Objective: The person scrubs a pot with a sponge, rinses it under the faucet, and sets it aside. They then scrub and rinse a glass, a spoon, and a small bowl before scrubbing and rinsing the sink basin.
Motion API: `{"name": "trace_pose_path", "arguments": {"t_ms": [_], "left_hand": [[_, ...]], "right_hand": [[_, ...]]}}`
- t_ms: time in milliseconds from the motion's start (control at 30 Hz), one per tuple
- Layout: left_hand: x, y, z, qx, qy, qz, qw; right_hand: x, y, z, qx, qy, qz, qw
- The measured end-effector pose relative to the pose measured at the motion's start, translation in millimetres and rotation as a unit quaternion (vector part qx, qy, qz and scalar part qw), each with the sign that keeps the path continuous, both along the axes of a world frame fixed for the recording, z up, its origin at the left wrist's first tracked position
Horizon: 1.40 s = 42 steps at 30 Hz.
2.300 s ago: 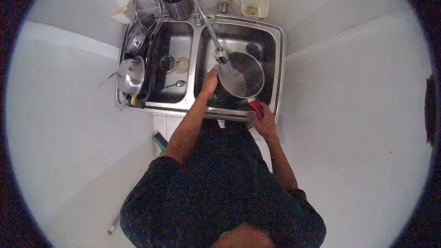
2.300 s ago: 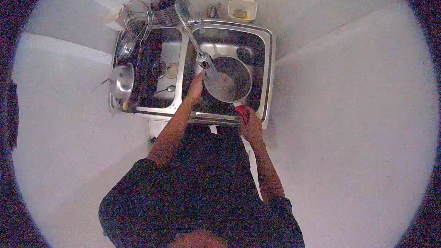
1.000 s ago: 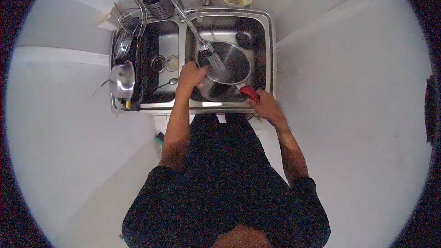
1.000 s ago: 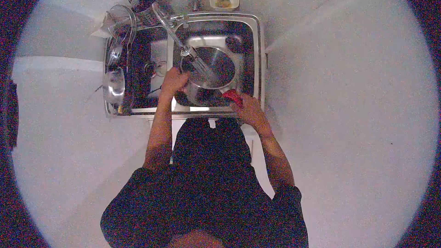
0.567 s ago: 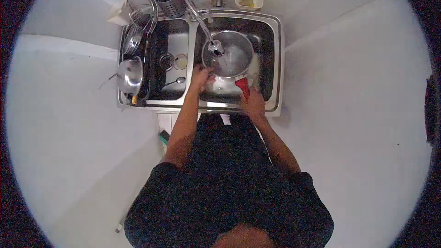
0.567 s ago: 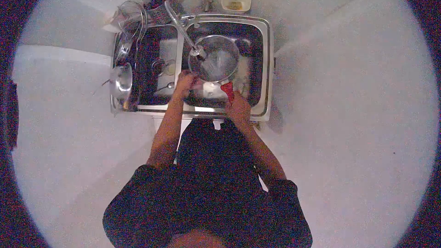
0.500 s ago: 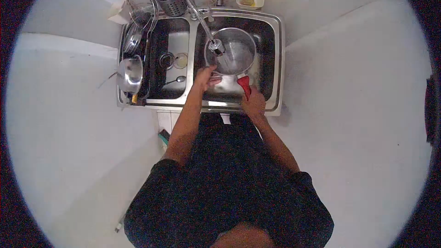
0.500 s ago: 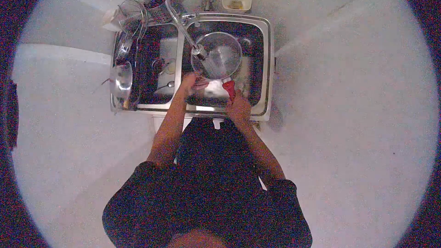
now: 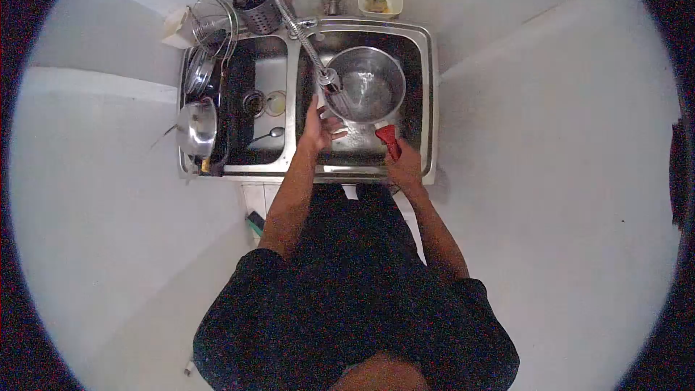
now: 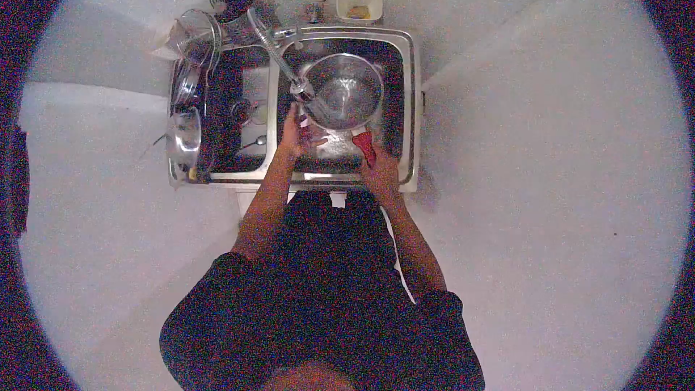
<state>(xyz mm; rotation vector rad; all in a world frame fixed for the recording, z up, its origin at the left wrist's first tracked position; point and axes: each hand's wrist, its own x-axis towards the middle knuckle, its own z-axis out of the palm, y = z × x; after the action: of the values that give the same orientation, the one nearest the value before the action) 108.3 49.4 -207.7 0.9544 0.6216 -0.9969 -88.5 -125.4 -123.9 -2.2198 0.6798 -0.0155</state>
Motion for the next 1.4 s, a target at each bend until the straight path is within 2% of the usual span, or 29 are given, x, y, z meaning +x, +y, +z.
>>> {"name": "trace_pose_path", "arguments": {"t_ms": [100,133,233,267,367,433,533,633,767,800,900,933,967,1033,1067,1167,1200,1300,1400], "left_hand": [[5.1,23.8,-11.8,-0.043,-0.074,-0.045,0.995],[4.5,25.6,-10.9,0.029,-0.056,-0.002,0.998],[8.2,33.9,6.3,-0.029,-0.093,-0.017,0.995],[4.9,33.4,13.1,-0.034,-0.099,0.025,0.994],[0.1,34.5,25.3,-0.015,-0.148,0.063,0.987],[-2.6,39.0,33.9,-0.040,-0.150,0.071,0.985],[-13.1,47.3,52.6,-0.035,-0.135,0.070,0.988],[-25.7,52.5,64.5,-0.022,-0.137,0.076,0.987],[-48.4,61.2,77.0,0.033,-0.085,0.064,0.994],[-57.4,59.5,79.0,-0.034,-0.099,0.095,0.990],[-81.4,59.3,107.1,-0.013,-0.040,0.063,0.997],[-85.7,64.0,96.9,-0.055,-0.012,0.049,0.997],[-93.0,67.9,87.3,-0.077,0.025,0.052,0.995],[-106.8,55.2,105.9,-0.122,0.101,0.060,0.985],[-113.4,61.1,73.6,-0.156,0.117,0.056,0.979],[-116.6,51.2,59.1,-0.139,0.148,0.037,0.978],[-111.6,40.5,66.7,-0.084,0.163,0.036,0.982],[-100.2,31.0,77.4,-0.199,0.145,0.043,0.968],[-87.2,-2.9,91.9,-0.141,0.063,0.043,0.987]], "right_hand": [[-4.5,-0.9,2.0,0.037,0.011,0.029,0.999],[-4.4,-0.7,4.4,0.043,0.015,0.038,0.998],[-4.1,0.7,18.4,0.133,0.063,0.032,0.989],[-6.2,1.8,13.6,0.142,0.051,0.030,0.988],[-13.4,-1.0,2.1,0.149,0.031,0.026,0.988],[-11.8,-2.6,8.5,0.128,0.028,0.027,0.991],[-2.2,-10.4,46.7,0.214,0.087,0.049,0.972],[-1.0,-23.2,62.0,0.041,0.000,0.150,0.988],[18.0,-44.6,96.4,0.046,0.080,0.213,0.973],[26.1,-47.6,123.1,0.038,0.107,0.231,0.966],[46.6,-61.3,164.0,-0.022,0.143,0.305,0.941],[51.1,-64.9,171.2,-0.048,0.147,0.332,0.931],[54.1,-66.8,178.1,-0.055,0.146,0.340,0.928],[59.0,-68.8,190.5,-0.071,0.146,0.355,0.921],[59.5,-67.4,196.7,-0.085,0.135,0.360,0.919],[55.5,-58.9,211.5,-0.128,0.126,0.366,0.913],[52.5,-56.4,215.1,-0.144,0.139,0.360,0.911],[40.6,-50.9,208.3,-0.186,0.181,0.346,0.902],[25.1,-37.9,190.9,-0.208,0.213,0.314,0.901]]}}
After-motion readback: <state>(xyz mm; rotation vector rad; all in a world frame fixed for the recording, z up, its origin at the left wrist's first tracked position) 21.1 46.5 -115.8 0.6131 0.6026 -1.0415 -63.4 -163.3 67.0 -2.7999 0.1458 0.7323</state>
